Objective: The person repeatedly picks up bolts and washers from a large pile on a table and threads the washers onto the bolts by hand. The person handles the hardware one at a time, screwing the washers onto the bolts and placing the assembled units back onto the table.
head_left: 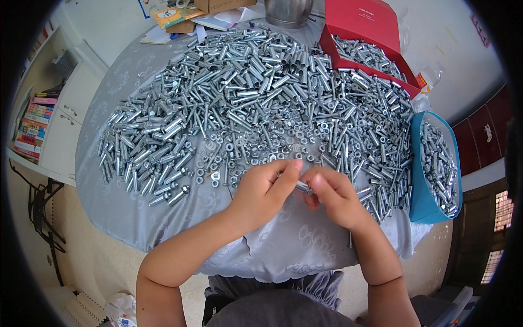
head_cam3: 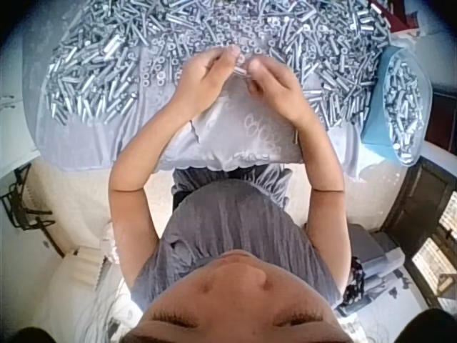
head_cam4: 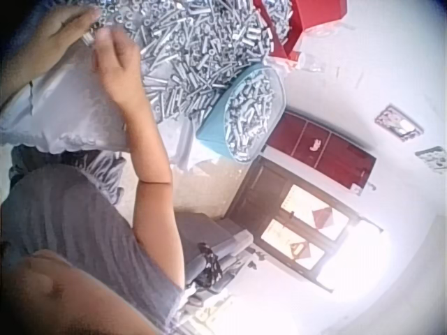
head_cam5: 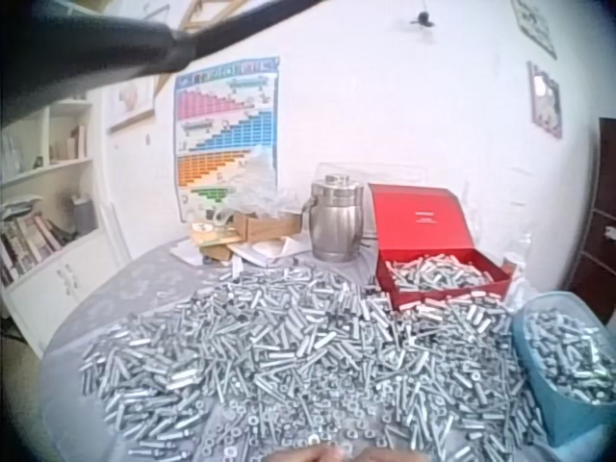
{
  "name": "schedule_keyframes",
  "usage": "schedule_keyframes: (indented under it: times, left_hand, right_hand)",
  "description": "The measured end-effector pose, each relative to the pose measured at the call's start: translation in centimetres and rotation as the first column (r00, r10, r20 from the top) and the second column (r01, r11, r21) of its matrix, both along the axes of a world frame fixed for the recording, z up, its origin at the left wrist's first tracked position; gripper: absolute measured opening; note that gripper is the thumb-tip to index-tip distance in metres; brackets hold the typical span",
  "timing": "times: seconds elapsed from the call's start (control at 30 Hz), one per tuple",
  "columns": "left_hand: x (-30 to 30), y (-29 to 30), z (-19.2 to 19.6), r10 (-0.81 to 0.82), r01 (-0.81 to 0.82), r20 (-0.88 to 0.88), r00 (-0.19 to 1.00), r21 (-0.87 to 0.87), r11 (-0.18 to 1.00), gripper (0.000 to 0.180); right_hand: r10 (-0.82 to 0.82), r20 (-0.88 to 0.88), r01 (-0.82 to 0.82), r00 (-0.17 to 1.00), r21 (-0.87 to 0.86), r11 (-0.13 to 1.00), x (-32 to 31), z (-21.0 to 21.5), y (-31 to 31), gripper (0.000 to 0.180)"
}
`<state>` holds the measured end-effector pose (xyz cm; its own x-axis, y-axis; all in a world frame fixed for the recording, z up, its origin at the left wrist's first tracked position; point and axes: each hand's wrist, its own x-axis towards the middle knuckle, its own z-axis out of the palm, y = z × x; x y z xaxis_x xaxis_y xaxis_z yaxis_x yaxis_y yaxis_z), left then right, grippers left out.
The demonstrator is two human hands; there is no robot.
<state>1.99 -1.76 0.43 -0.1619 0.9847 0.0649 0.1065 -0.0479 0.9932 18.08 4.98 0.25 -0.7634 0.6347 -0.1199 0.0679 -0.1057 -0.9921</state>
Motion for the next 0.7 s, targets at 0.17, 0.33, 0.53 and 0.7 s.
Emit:
schedule_keyframes:
  times: [0.17,0.33,0.53,0.7]
  left_hand:
    - [-0.6,0.2,-0.6,-0.014,0.014,0.01,1.0,-0.012,1.0,0.039]
    - [-0.4,0.2,-0.3,-0.015,0.015,-0.013,1.0,0.018,1.0,0.04]
    - [-1.0,0.4,-0.4,0.039,0.089,-0.42,0.907,0.28,0.956,0.039]
    - [-0.5,0.3,-0.3,0.006,0.034,-0.25,0.968,0.157,0.987,0.041]
  right_hand:
    - [-0.059,-0.064,0.079,0.996,0.363,0.928,-0.9,0.7,-0.6,0.019]
    - [-0.01,0.023,0.0,1.0,0.387,0.922,-0.6,0.9,-0.4,0.027]
    - [0.094,-0.012,-0.095,0.995,-0.222,0.97,-0.3,0.7,-0.5,0.042]
    - [-0.042,0.013,0.035,0.999,0.33,0.943,-0.8,0.8,-0.6,0.026]
